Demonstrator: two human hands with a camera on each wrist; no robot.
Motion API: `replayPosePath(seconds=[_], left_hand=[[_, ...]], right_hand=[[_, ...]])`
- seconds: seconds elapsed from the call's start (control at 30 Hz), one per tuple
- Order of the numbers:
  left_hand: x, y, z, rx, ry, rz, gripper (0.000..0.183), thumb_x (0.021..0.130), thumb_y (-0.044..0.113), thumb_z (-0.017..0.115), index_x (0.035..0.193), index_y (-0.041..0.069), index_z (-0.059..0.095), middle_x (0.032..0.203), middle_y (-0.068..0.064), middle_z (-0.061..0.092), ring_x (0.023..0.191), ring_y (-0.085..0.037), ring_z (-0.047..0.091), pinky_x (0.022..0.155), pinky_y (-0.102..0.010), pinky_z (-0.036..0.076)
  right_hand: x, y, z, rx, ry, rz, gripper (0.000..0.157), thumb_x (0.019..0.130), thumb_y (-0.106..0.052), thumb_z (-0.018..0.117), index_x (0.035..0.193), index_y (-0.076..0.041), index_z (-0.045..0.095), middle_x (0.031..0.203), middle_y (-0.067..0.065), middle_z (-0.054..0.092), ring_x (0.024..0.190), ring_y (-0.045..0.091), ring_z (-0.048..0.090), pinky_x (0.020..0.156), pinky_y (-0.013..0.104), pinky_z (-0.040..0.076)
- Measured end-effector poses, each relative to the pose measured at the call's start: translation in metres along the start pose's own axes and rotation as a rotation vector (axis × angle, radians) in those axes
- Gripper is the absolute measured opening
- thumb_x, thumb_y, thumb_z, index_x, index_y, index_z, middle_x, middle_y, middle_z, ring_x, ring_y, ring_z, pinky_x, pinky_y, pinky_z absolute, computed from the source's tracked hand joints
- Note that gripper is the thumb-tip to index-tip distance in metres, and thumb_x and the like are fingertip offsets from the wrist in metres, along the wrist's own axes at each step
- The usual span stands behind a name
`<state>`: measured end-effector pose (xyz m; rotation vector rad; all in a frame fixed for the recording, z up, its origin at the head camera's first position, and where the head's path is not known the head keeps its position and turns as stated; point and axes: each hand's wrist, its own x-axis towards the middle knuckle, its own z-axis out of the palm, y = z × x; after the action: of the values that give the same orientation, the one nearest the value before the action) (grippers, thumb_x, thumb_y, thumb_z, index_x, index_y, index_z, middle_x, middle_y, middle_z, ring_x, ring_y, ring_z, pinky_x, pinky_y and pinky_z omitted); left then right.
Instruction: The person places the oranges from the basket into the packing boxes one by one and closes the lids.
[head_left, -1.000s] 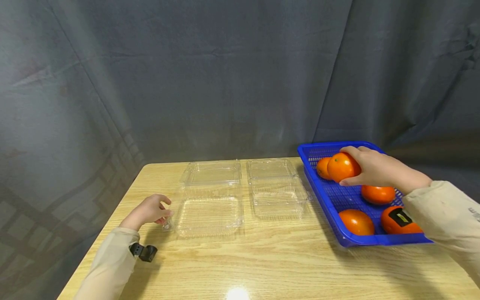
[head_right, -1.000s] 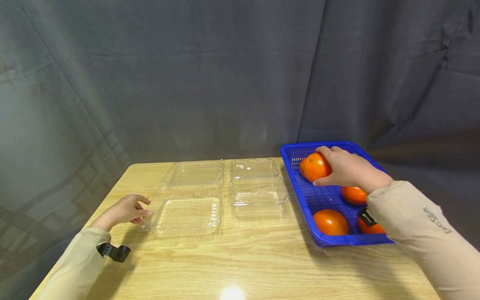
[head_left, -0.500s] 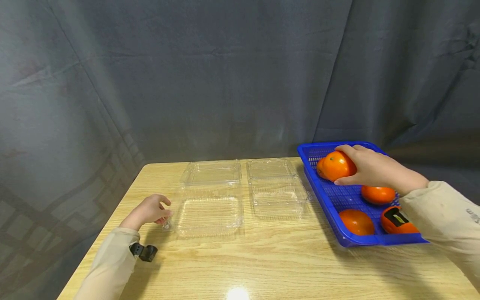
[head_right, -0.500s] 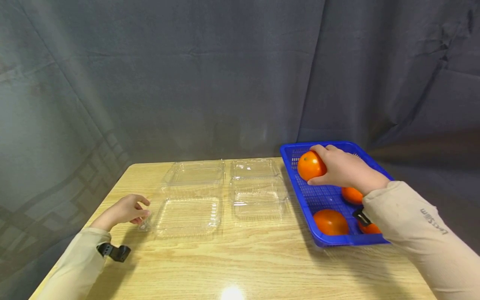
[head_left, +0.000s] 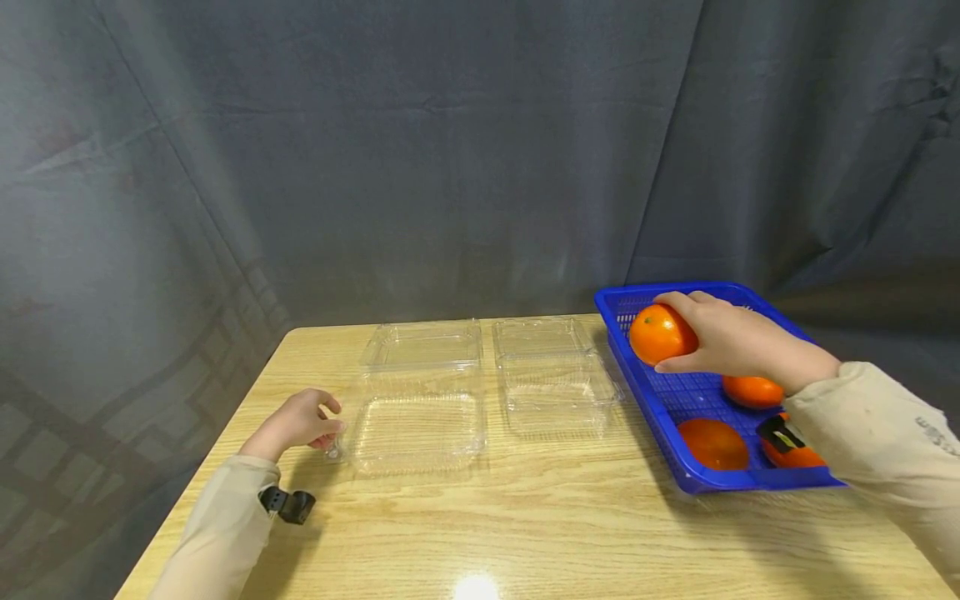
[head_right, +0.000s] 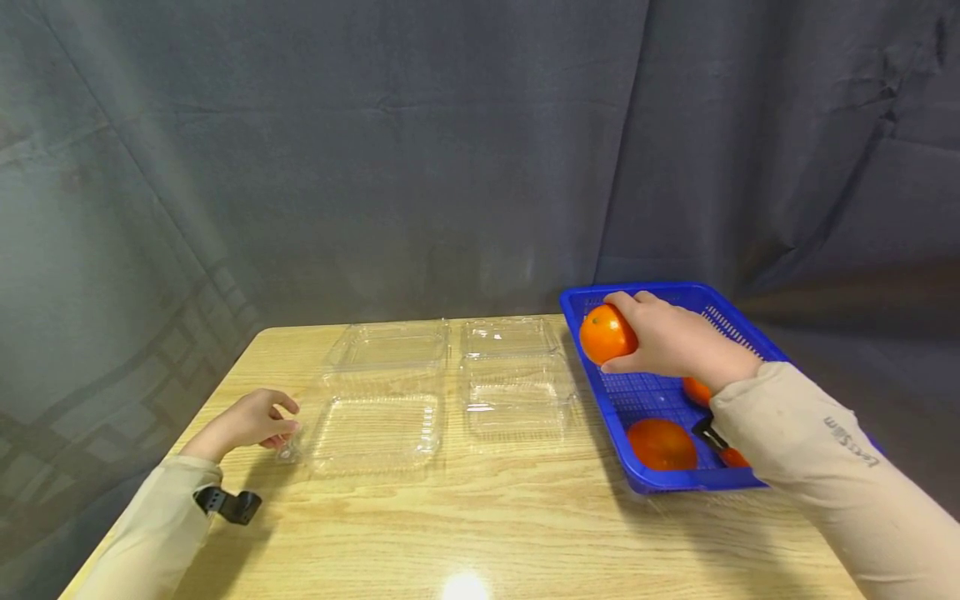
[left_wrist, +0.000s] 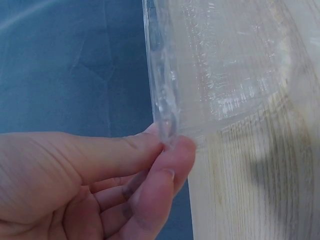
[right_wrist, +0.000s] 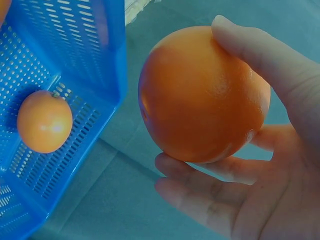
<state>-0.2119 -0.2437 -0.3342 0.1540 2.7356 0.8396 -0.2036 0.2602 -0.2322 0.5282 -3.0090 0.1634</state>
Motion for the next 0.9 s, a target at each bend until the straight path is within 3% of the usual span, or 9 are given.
replayPosePath(seconds=[0.37,0.9], left_hand=[[0.000,0.000,0.000,0.014,0.013,-0.009,0.032,0.089,0.002,0.058,0.112,-0.019,0.050,0.072,-0.013,0.065,0.059,-0.011,0.061,0.058,-0.030,0.055],[-0.003,0.000,0.001,0.002,0.028,-0.029,0.013,0.088,0.002,0.059,0.088,-0.010,0.054,0.066,-0.009,0.064,0.055,-0.009,0.059,0.055,-0.028,0.053]], right_hand=[[0.002,-0.013,0.002,0.012,0.004,-0.026,0.077,0.070,-0.038,0.079,0.129,-0.002,0.044,0.105,0.020,0.058,0.082,0.026,0.057,0.066,0.040,0.052],[0.004,-0.033,0.009,-0.008,0.007,-0.092,0.077,0.069,-0.041,0.079,0.129,-0.004,0.047,0.104,0.020,0.058,0.078,0.024,0.059,0.065,0.042,0.054]])
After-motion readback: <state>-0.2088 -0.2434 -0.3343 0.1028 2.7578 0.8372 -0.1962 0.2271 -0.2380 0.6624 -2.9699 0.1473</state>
